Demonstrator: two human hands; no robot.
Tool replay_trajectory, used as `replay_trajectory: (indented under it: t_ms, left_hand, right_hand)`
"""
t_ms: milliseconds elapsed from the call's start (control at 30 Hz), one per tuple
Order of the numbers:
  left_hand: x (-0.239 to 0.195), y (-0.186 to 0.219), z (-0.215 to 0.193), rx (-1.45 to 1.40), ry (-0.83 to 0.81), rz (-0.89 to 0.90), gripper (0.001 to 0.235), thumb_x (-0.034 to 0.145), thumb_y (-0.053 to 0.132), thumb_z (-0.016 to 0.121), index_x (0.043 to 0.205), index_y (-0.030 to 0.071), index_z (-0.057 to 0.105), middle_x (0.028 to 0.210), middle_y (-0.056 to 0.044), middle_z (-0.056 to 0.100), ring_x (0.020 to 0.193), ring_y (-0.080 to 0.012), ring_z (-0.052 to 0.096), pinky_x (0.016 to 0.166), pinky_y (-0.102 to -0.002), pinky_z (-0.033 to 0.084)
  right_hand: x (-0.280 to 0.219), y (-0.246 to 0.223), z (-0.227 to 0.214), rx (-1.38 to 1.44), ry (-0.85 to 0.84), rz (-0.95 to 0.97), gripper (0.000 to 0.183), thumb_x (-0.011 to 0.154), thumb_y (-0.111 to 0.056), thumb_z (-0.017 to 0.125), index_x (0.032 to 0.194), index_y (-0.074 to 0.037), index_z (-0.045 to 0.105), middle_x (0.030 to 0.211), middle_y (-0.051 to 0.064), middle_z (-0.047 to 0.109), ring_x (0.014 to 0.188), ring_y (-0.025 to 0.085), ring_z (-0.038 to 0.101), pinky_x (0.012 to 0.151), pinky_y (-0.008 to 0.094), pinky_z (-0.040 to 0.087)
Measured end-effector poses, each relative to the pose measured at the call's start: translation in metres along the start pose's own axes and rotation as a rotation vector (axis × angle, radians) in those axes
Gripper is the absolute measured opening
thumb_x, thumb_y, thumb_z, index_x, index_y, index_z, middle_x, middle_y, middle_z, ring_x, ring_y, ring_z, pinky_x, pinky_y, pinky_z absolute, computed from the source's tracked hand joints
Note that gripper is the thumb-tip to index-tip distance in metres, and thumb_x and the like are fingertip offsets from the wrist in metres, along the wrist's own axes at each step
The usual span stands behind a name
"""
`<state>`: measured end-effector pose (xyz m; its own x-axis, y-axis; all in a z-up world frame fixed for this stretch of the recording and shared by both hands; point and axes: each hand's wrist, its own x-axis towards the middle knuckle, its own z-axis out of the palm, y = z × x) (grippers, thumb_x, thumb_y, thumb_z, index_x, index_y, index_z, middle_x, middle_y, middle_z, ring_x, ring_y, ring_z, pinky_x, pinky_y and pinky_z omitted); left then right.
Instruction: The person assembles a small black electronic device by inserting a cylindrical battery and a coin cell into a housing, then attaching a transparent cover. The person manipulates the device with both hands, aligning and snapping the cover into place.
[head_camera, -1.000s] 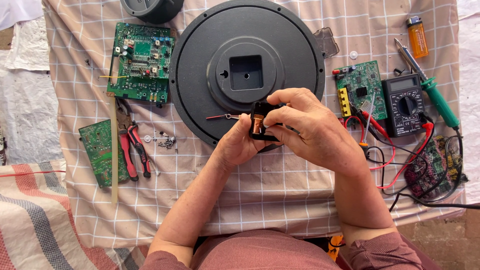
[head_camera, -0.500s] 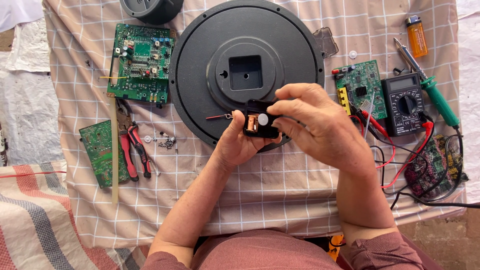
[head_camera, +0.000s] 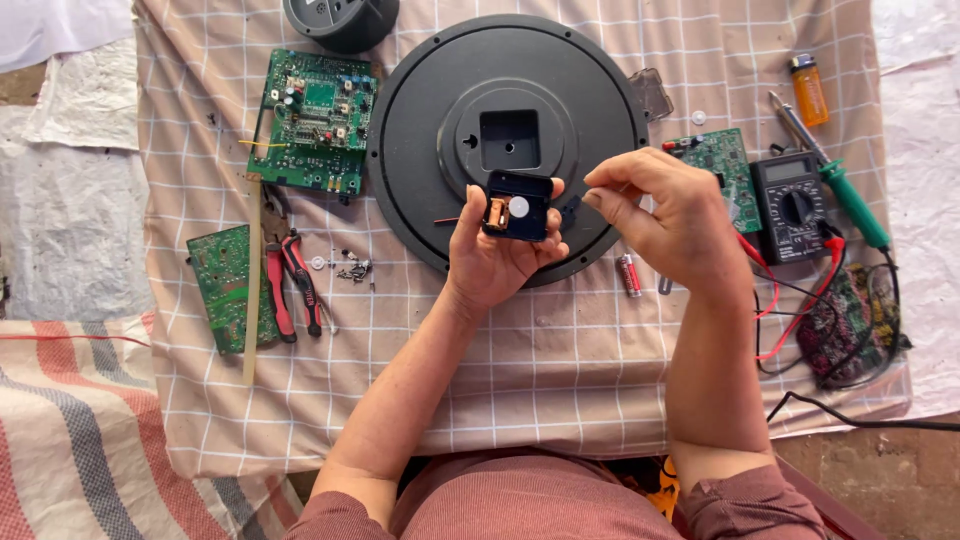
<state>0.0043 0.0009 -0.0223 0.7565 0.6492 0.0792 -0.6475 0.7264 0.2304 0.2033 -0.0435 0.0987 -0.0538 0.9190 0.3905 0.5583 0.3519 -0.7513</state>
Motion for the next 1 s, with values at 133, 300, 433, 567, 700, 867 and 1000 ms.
replay_trajectory:
  t_ms: [133,300,433,567,700,867,1000]
  left_hand:
    - [0.001,0.002,0.001,-0.017,0.008,-0.011,0.091,0.098,0.075,0.039,0.147,-0.001,0.050,0.112,-0.018,0.069,0.095,-0.0255,0.071,0.101,-0.046,0.057]
    - [0.001,0.000,-0.003,0.002,0.035,0.017,0.087,0.099,0.071,0.043,0.147,-0.002,0.050,0.114,-0.017,0.069,0.097,-0.0254,0.073,0.096,-0.044,0.058]
    - [-0.004,0.009,0.034,-0.001,0.064,-0.037,0.074,0.098,0.067,0.050,0.127,0.001,0.068,0.094,-0.014,0.071,0.085,-0.0277,0.074,0.079,-0.034,0.061]
    - [-0.007,0.013,0.039,0.036,0.016,-0.045,0.075,0.099,0.068,0.046,0.113,0.000,0.074,0.093,-0.019,0.073,0.090,-0.0287,0.074,0.090,-0.038,0.057]
    - [-0.001,0.012,0.012,0.122,-0.049,-0.080,0.082,0.098,0.072,0.040,0.109,-0.003,0.070,0.097,-0.021,0.073,0.094,-0.0295,0.074,0.092,-0.036,0.056]
    - [-0.003,0.012,0.019,0.069,-0.006,-0.070,0.077,0.098,0.070,0.045,0.103,-0.002,0.071,0.096,-0.022,0.074,0.098,-0.0309,0.073,0.088,-0.032,0.056]
    - [-0.013,0.015,0.067,-0.022,0.031,-0.011,0.068,0.099,0.063,0.051,0.101,-0.001,0.073,0.093,-0.021,0.073,0.095,-0.0326,0.073,0.087,-0.036,0.057]
  right_hand:
    - [-0.022,0.003,0.022,0.012,0.064,0.041,0.010,0.092,-0.002,0.081,0.101,-0.006,0.077,0.089,0.012,0.071,0.076,0.021,0.068,0.069,0.033,0.055]
    - [-0.046,-0.027,0.058,0.020,0.218,-0.042,0.023,0.095,-0.017,0.080,0.117,-0.014,0.076,0.138,0.016,0.057,0.101,0.024,0.069,0.094,0.040,0.055]
    - [-0.055,-0.037,0.079,-0.109,0.172,-0.080,0.031,0.096,-0.029,0.078,0.123,-0.016,0.073,0.152,0.018,0.045,0.143,0.040,0.044,0.111,0.041,0.044]
    - [-0.057,-0.035,0.088,-0.177,0.195,-0.052,0.034,0.099,-0.033,0.075,0.125,-0.013,0.071,0.151,0.021,0.043,0.145,0.044,0.039,0.112,0.043,0.043]
    - [-0.060,-0.028,0.093,-0.224,0.196,-0.045,0.035,0.098,-0.033,0.076,0.127,-0.013,0.070,0.150,0.023,0.043,0.142,0.045,0.041,0.110,0.042,0.044]
    - [-0.060,-0.025,0.099,-0.222,0.209,-0.014,0.035,0.095,-0.029,0.080,0.126,-0.017,0.072,0.152,0.022,0.043,0.142,0.042,0.044,0.111,0.041,0.045]
    - [-0.063,-0.029,0.099,-0.180,0.242,0.022,0.039,0.095,-0.030,0.081,0.130,-0.018,0.070,0.152,0.021,0.044,0.139,0.035,0.049,0.113,0.037,0.045]
